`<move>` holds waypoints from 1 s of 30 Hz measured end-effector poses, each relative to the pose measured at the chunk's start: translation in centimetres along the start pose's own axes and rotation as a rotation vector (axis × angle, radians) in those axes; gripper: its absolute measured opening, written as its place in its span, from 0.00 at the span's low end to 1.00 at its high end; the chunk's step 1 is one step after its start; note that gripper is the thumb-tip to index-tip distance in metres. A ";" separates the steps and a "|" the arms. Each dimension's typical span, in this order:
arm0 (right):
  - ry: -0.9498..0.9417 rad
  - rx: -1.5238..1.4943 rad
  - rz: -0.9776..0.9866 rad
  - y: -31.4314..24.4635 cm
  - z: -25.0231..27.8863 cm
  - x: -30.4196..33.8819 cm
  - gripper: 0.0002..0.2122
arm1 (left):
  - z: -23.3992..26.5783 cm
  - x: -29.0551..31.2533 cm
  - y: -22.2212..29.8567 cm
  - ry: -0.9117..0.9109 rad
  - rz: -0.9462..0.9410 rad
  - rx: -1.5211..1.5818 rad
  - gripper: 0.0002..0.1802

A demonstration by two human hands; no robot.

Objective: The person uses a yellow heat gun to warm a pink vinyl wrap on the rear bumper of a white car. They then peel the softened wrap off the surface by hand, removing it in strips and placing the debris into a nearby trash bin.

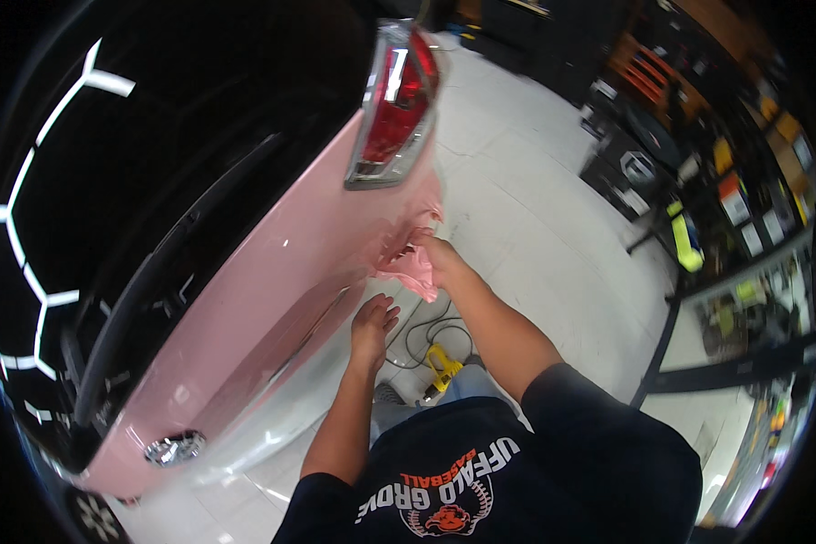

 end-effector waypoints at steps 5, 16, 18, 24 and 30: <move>-0.091 0.495 0.073 4.0 1.6 1.0 0.13 | -0.1 0.3 -1.9 -0.010 0.021 -0.065 0.41; -1.293 1.256 1.195 8.3 0.5 17.9 0.25 | 2.8 8.9 -13.3 0.760 -0.133 -0.025 0.29; -1.685 1.137 1.136 9.3 -0.2 23.6 0.26 | 2.6 10.8 -12.9 0.506 0.065 0.878 0.32; -1.697 1.245 1.018 16.7 -0.5 25.7 0.20 | 5.5 20.3 -11.0 0.191 -0.095 0.793 0.40; -2.046 1.441 0.517 31.9 1.9 30.8 0.22 | 12.8 31.9 -18.6 0.422 -0.185 0.781 0.23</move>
Point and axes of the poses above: each hand's wrist, its own x-axis away from the middle knuckle, its own z-axis out of the back of the hand, y = z × x, the point moved 6 cm from there along -x, towards the middle knuckle, and after that the axes turned 11 degrees about y, right-handed, at the moved point
